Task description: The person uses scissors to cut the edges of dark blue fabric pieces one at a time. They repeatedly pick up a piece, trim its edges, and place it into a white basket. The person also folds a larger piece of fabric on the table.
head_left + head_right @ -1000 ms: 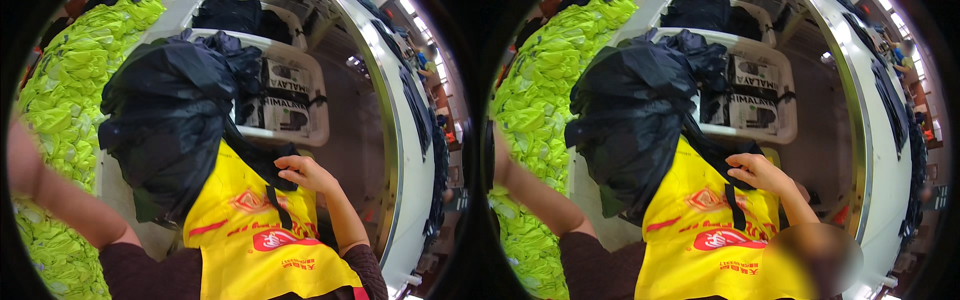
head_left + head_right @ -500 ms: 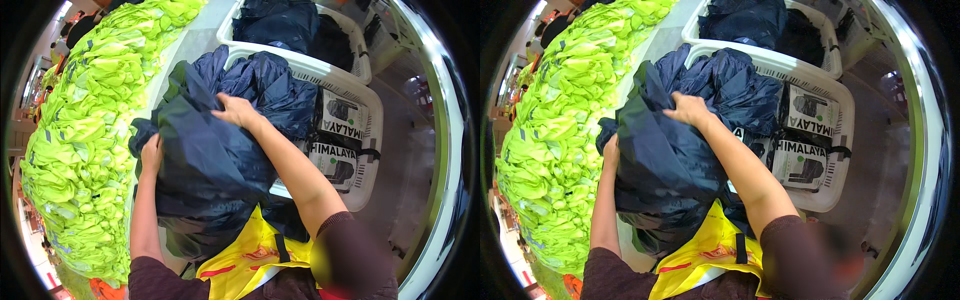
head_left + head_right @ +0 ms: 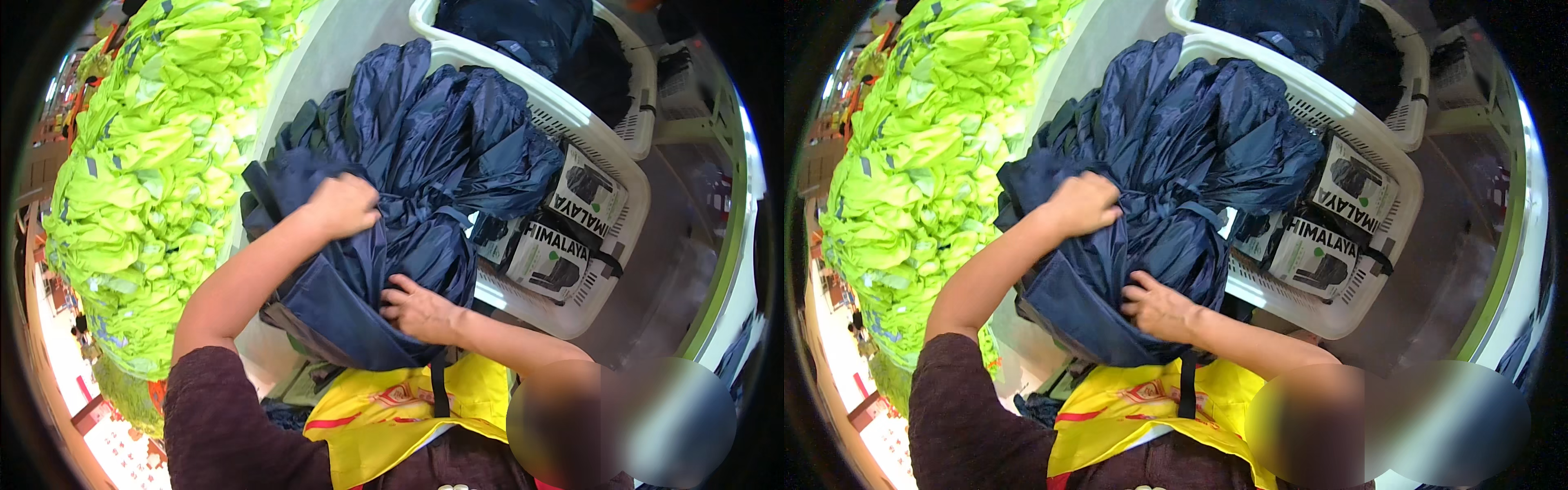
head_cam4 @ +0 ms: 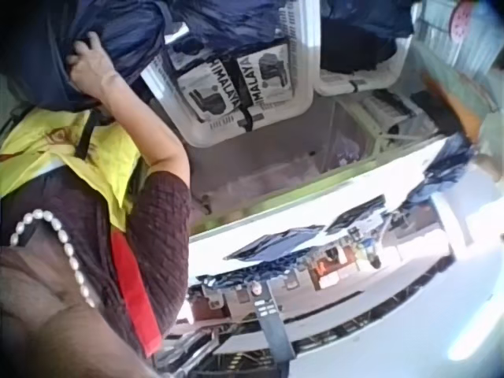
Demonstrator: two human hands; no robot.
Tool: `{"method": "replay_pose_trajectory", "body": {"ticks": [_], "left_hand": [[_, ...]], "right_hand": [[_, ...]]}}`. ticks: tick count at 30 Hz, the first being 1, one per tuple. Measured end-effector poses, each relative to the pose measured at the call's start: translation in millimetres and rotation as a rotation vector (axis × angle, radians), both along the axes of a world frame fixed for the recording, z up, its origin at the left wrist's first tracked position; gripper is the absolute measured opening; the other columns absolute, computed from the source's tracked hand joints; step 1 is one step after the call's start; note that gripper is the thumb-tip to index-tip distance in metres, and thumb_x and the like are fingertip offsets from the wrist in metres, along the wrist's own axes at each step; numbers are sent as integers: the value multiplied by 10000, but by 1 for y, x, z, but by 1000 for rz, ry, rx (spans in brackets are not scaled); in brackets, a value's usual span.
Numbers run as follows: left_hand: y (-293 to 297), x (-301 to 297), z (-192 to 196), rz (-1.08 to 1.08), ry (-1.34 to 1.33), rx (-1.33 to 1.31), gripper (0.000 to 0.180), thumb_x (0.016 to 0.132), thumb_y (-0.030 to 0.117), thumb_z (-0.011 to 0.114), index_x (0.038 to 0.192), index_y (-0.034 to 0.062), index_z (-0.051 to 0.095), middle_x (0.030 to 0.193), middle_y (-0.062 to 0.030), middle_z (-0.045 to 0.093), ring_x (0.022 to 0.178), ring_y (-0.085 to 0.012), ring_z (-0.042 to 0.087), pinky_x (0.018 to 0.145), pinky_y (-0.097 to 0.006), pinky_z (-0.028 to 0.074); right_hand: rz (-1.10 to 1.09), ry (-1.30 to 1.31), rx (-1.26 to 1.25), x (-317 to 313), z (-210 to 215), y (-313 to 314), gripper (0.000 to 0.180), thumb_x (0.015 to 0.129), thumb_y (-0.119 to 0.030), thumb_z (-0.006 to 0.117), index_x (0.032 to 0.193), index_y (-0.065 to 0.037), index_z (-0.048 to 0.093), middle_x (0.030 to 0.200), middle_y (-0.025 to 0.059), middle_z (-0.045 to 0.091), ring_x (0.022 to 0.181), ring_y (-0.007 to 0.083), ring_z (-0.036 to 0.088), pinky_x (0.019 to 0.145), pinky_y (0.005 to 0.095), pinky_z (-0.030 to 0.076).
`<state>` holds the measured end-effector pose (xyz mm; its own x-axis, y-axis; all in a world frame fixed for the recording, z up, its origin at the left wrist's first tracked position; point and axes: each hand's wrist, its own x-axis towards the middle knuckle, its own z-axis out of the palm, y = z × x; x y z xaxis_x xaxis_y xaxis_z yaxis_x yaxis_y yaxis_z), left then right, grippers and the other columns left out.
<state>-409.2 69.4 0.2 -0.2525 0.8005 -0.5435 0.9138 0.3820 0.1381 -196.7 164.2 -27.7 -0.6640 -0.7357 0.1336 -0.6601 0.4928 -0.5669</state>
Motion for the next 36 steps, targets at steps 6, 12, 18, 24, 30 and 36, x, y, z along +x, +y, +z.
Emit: {"method": "replay_pose_trajectory", "body": {"ticks": [6,12,18,24,30,36], "left_hand": [[-184,65,-47,659,-271,-462,419,840,321,396,832,-39,612,877,-240,605,814,-391,587,733,-463,461],[-285,215,-85,731,-678,-807,340,815,250,426,839,-37,607,842,-241,601,776,-394,585,697,-461,460],[-155,44,3,936,-14,486,342,666,119,616,989,29,546,970,-183,575,968,-335,535,837,-398,419],[-113,-41,-30,176,116,295,709,538,271,739,1138,12,465,1134,-169,521,1208,-320,375,1032,-485,207],[-163,8,-81,607,-89,427,357,587,62,669,916,-28,563,859,-225,595,808,-412,552,700,-415,460],[-212,178,-21,1949,-777,719,286,881,197,444,1076,14,548,1016,-77,589,892,-198,568,831,-342,449]], "right_hand": [[-213,-444,-274,-2,-12,4,115,623,-79,557,706,-82,637,819,54,618,881,223,547,823,336,372],[-866,-101,-352,-92,-20,36,108,731,-69,558,823,-28,596,802,144,591,764,325,573,702,388,474],[-825,-254,98,-126,-69,32,85,761,-103,526,785,-28,558,800,156,576,822,308,566,721,388,466],[-884,-86,213,-110,-79,12,134,733,-104,488,827,-22,535,848,152,573,826,305,565,741,381,451],[-963,-626,-200,-113,-68,12,270,730,-286,524,763,-36,622,787,208,619,756,356,605,713,418,475],[-1006,-704,-334,-46,28,-66,311,753,-321,544,695,-21,602,738,207,607,731,369,597,672,447,476]]}}
